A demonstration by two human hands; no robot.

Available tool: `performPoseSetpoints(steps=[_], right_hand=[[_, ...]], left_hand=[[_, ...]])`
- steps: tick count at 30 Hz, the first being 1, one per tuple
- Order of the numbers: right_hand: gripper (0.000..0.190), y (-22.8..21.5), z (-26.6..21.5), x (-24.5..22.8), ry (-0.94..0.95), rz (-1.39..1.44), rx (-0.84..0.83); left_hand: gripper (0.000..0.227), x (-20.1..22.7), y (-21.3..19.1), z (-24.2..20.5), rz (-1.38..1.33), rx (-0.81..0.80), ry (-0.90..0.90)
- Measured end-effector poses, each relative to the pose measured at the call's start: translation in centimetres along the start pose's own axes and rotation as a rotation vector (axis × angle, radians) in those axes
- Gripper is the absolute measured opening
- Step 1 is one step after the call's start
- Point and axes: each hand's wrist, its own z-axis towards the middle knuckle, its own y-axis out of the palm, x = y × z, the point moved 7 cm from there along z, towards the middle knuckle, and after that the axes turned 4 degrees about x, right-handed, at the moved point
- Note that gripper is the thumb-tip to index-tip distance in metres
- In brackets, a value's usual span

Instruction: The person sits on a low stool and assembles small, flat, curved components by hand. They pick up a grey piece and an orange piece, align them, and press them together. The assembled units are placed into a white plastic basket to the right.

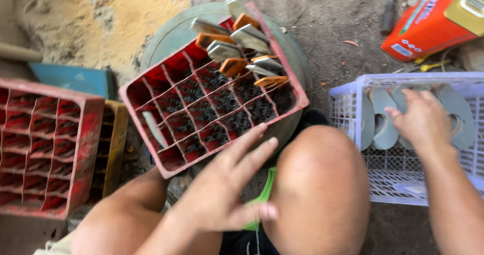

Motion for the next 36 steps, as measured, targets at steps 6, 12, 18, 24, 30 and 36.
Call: performPoseSetpoints(steps=[6, 12, 18, 24, 30, 36], right_hand=[[0.021, -11.8, 2.8, -12.5, -0.414, 0.4, 0.011], [0.037, -13.4, 2.6, -26.4, -0.929, 0.483, -0.119], [0.041, -11.6, 2.7, -29.5, -0.907, 0.387, -0.195], [0.037, -10.0, 3.0, -29.1, -0.779, 0.435, -0.243], [0.041, -5.7, 4.3, -28.1, -0.587, 0.232, -0.445], [0.024, -8.4, 4.4, -30.2, -0.735, 0.206, -0.177]], left_hand=[[0.058, -5.5, -4.9, -1.1, 0.565, -0.404, -0.639], [0.054, -7.4, -4.2, -1.2, 0.416, -0.273, -0.707], [0.051, -7.1, -2.7, -2.2, 0.358, -0.22, -0.548], [0.052, -6.8, -2.5, -3.5, 0.391, -0.272, -0.593], [0.054, -6.9, -1.7, -3.6, 0.416, -0.307, -0.588], [0.054, -6.4, -1.7, -3.0, 0.406, -0.279, -0.561]])
